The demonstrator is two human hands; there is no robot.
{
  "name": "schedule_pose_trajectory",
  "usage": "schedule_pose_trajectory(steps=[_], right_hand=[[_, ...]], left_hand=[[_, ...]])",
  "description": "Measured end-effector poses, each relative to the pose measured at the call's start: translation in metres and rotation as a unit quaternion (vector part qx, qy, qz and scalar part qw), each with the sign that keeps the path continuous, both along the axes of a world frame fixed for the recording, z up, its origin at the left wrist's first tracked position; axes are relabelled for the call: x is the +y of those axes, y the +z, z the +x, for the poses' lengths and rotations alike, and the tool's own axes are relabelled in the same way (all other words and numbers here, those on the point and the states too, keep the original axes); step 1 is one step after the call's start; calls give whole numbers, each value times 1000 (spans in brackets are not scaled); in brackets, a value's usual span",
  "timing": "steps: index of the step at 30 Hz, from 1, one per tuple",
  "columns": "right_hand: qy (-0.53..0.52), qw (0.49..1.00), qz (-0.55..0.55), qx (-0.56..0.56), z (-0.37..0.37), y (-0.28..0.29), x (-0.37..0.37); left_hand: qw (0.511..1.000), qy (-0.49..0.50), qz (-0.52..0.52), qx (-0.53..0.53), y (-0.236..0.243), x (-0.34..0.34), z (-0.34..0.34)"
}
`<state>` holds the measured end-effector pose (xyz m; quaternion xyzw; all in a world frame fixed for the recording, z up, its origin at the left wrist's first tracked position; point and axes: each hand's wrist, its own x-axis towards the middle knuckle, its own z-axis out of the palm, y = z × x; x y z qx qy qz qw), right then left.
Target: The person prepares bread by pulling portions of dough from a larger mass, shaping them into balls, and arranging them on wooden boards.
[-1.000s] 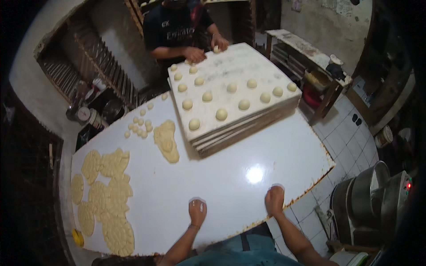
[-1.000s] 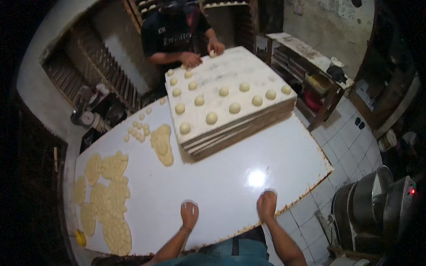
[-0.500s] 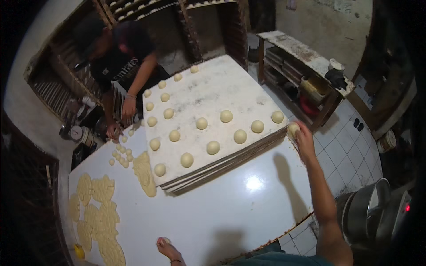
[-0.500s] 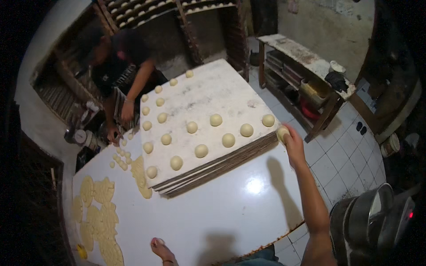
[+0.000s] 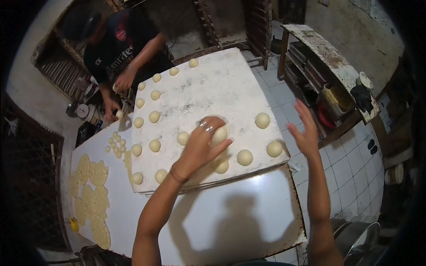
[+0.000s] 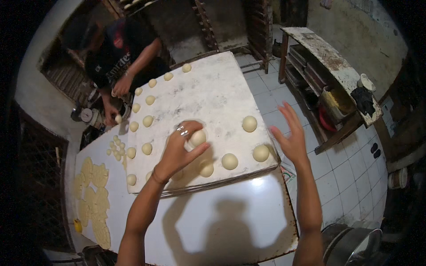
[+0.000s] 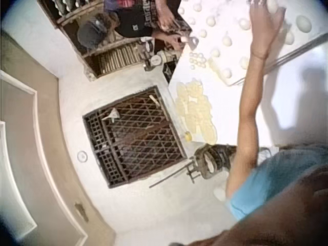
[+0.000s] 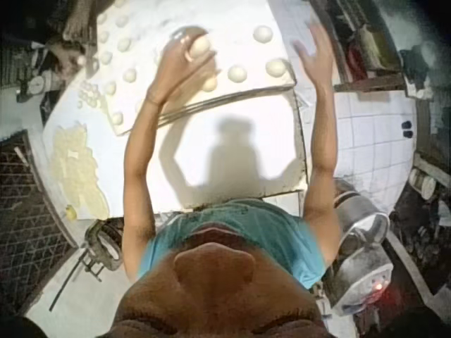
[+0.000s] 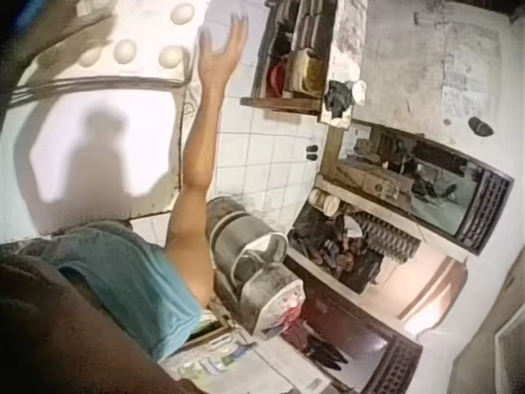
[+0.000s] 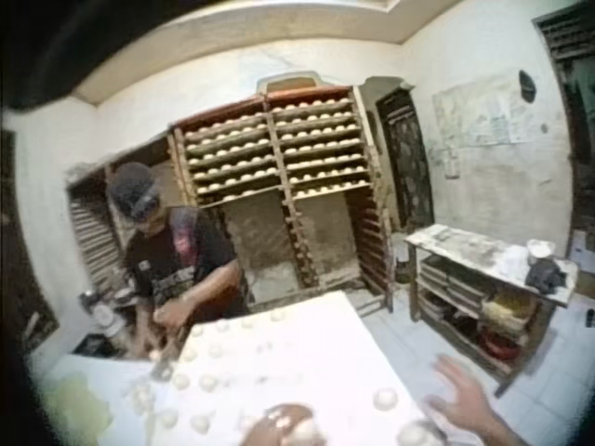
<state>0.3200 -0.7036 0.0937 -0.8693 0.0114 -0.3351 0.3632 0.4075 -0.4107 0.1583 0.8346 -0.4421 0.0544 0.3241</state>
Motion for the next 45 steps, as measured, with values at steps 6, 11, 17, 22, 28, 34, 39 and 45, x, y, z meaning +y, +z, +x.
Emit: schedule_pose_trajectory(steps=[6, 11, 17, 22, 28, 34, 39, 45], right_hand=[[-70, 935, 336, 93, -161, -87, -24], [-240, 894, 338, 171, -273, -143, -17], [-45, 920, 263, 285, -259, -170, 91], [273, 852, 145, 424, -185, -116, 311], [446, 728, 195, 482, -97, -109, 612], [324, 824, 76, 458, 50, -198, 881], [135, 925, 8, 356, 46, -211, 1025], [302, 885, 159, 317, 13, -222, 942]], left_hand=[[976, -116, 183, -35, -57, -44, 63], [991, -13, 95, -97, 14, 61, 39], [995, 89, 4, -33, -1, 225, -62], [969, 239, -8, 61, -56, 406, -191], [913, 391, -69, 92, -107, 625, -324], [780, 613, -93, 83, -148, 723, -465], [599, 736, -249, 194, -202, 724, -550], [618, 553, -442, 343, -210, 709, -467]])
